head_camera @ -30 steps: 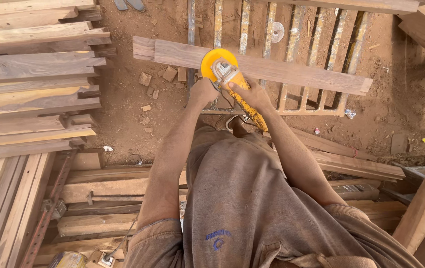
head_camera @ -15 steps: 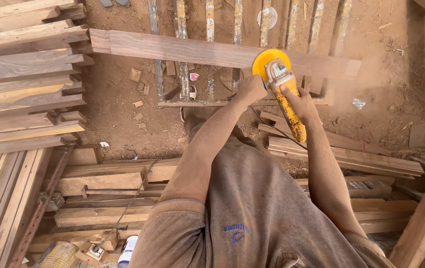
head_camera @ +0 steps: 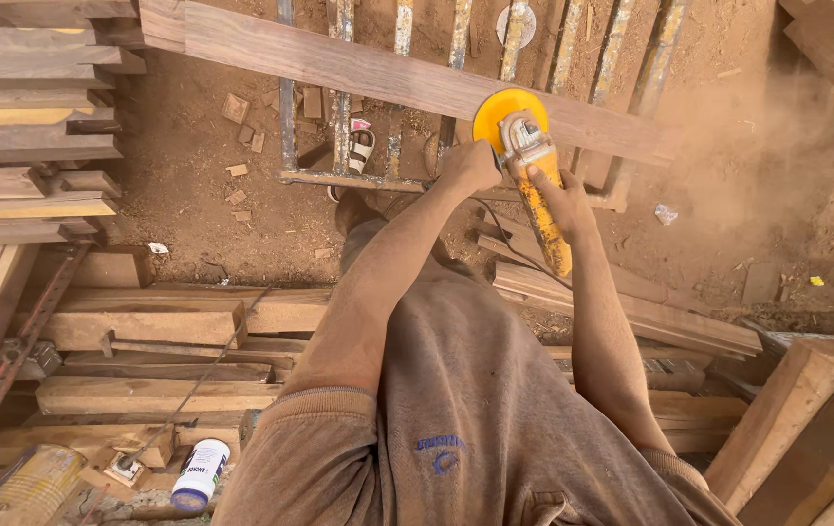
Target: The person sands long wooden slats using a handheld power sander, moving it across the surface to smooth the wood.
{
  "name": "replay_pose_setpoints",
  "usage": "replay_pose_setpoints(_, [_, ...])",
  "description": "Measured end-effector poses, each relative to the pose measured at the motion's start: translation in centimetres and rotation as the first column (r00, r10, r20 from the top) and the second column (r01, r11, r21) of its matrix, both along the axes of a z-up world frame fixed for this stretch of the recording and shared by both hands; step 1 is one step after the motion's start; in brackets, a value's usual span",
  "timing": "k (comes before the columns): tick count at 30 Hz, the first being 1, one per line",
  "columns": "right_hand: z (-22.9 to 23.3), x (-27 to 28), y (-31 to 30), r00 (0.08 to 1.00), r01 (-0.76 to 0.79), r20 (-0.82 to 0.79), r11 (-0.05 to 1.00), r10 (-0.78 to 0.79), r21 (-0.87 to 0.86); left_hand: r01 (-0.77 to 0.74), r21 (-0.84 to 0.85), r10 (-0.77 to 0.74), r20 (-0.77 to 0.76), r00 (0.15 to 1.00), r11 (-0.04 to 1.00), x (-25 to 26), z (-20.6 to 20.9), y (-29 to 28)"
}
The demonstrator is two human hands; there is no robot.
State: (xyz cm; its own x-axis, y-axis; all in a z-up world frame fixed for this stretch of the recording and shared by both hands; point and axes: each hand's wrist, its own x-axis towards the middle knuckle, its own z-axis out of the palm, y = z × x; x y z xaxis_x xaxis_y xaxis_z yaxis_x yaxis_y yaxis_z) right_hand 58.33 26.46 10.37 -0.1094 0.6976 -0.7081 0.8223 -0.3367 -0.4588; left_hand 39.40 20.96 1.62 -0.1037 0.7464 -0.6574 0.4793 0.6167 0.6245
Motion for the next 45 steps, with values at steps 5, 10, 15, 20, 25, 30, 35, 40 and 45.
replay_pose_setpoints(5, [-0.6,-8.1,-1.5,0.99,-0.116,0.073,0.992,0.119,-0.043,-0.127,-0.053,0.127,0.0,0.992,0.991,-7.8,1.4,-4.1])
replay_pose_setpoints(10, [-1.6,-17.2,-3.5,0.96,-0.258,0.111,0.966,0.257,-0.006,-0.177,-0.078,0.176,-0.018,0.984,0.981,-17.0,1.8,-8.0])
replay_pose_setpoints(15, [-2.2,-27.7,-5.9,0.918,-0.395,0.047,0.919,0.393,0.025,-0.316,-0.086,0.314,-0.039,0.949,0.945,-25.5,-0.5,-12.7])
replay_pose_setpoints(20, [-2.0,-37.9,-9.0,0.851,-0.516,-0.123,0.857,0.51,-0.016,-0.419,-0.189,0.41,-0.085,0.908,0.888,-33.8,-0.8,-17.5])
replay_pose_setpoints(25, [-3.5,-42.9,-10.9,0.826,-0.564,-0.038,0.826,0.563,-0.013,-0.397,-0.18,0.381,-0.116,0.917,0.9,-38.9,-1.5,-19.8])
replay_pose_setpoints(30, [-2.5,-40.4,-9.8,0.843,-0.537,-0.027,0.843,0.537,-0.034,-0.35,-0.199,0.341,-0.082,0.937,0.915,-36.6,-1.3,-18.1])
replay_pose_setpoints(35, [-2.1,-35.5,-7.4,0.895,-0.445,-0.006,0.895,0.445,-0.012,-0.329,-0.149,0.317,-0.097,0.943,0.933,-32.2,-2.3,-14.3])
replay_pose_setpoints(40, [-1.2,-27.4,-4.2,0.921,-0.388,-0.012,0.921,0.388,-0.04,-0.256,-0.017,0.254,-0.053,0.966,0.967,-25.0,-1.0,-10.3])
replay_pose_setpoints(45, [-0.2,-17.4,-1.7,0.972,-0.231,0.019,0.97,0.233,-0.077,-0.186,-0.027,0.186,-0.033,0.982,0.982,-15.8,0.8,-5.0])
